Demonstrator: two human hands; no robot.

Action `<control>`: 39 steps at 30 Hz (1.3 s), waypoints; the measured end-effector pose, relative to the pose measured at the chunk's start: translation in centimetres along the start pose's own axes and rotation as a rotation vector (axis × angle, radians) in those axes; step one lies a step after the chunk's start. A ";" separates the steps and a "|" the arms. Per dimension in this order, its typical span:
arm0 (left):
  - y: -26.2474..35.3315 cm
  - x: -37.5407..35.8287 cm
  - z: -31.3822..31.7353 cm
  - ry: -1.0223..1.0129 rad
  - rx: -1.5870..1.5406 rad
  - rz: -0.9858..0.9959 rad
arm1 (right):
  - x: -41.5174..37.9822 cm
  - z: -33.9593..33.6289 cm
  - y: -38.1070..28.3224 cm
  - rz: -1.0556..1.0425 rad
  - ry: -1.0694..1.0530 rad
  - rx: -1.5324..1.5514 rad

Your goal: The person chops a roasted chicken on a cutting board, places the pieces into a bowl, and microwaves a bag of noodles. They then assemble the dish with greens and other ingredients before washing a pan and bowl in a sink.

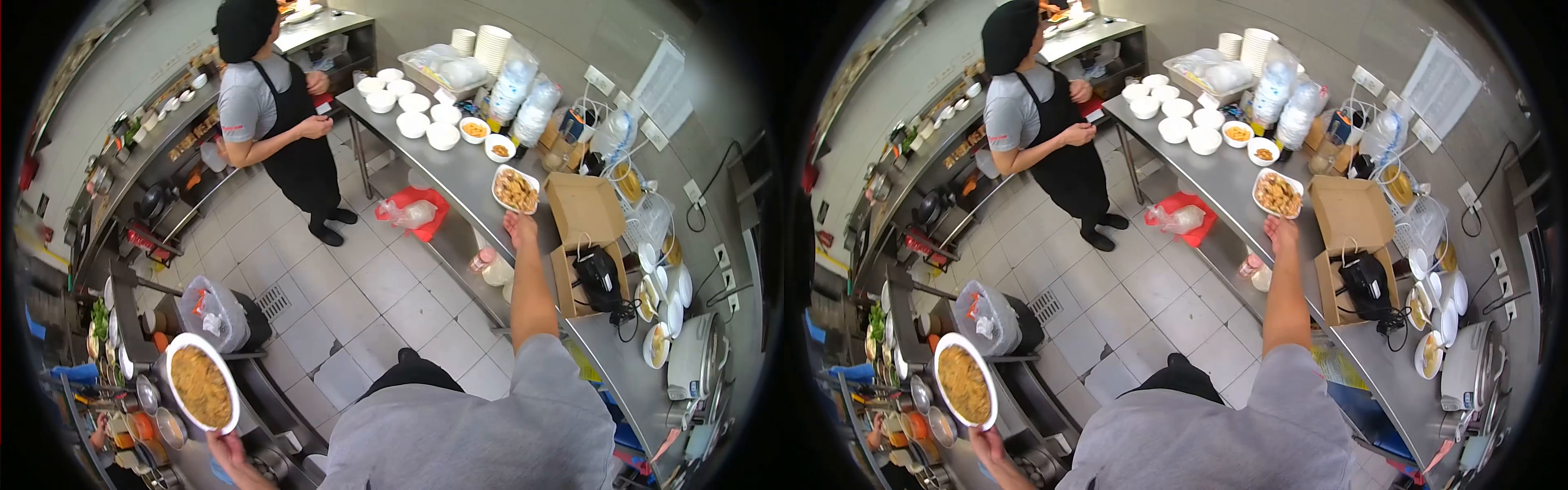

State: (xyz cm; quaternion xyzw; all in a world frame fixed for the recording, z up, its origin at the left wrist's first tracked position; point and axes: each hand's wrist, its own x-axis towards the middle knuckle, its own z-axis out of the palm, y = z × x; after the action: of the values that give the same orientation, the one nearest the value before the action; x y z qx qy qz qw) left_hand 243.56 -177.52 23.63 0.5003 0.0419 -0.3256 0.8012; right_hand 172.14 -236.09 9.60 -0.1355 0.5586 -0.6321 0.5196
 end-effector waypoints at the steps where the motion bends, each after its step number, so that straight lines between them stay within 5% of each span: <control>1: -2.2 0.1 3.7 -0.065 0.036 -0.025 | -0.5 0.2 -0.4 -0.025 -0.004 0.025; 6: -13.0 -0.3 19.3 -0.439 0.124 -0.228 | -5.9 -2.8 -0.3 0.068 -0.236 -0.142; 8: -16.6 -1.2 25.2 -0.542 0.217 -0.339 | -10.8 -5.5 1.2 0.142 -0.568 -0.008; 10: -21.6 -0.1 29.0 -0.638 0.322 -0.435 | -16.0 -8.4 3.0 0.248 -0.488 -0.233; 16: -37.3 0.6 41.0 -0.832 0.433 -0.604 | -29.2 -20.0 9.5 0.532 -0.293 -0.279; 20: -44.6 1.1 47.3 -0.874 0.481 -0.569 | -34.2 -24.5 9.6 0.428 -0.097 -0.237; 26: -48.3 1.4 53.0 -0.950 0.463 -0.621 | -29.7 -21.9 2.0 0.045 0.176 -0.319; 33: -52.4 4.6 55.2 -0.961 0.514 -0.576 | -17.8 -11.3 -3.4 -0.204 0.073 -0.848; 36: -52.5 4.5 55.8 -0.935 0.526 -0.576 | -11.7 -10.9 -2.9 -0.462 0.040 -1.164; 39: -51.9 3.0 56.8 -0.953 0.487 -0.578 | -9.2 -10.7 -4.0 -0.480 0.066 -1.192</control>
State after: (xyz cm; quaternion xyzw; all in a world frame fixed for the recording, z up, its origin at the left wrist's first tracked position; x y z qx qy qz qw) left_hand 202.00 -240.92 10.45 0.4369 -0.2629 -0.7182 0.4736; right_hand 165.95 -223.31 13.13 -0.5029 0.7838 -0.3156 0.1820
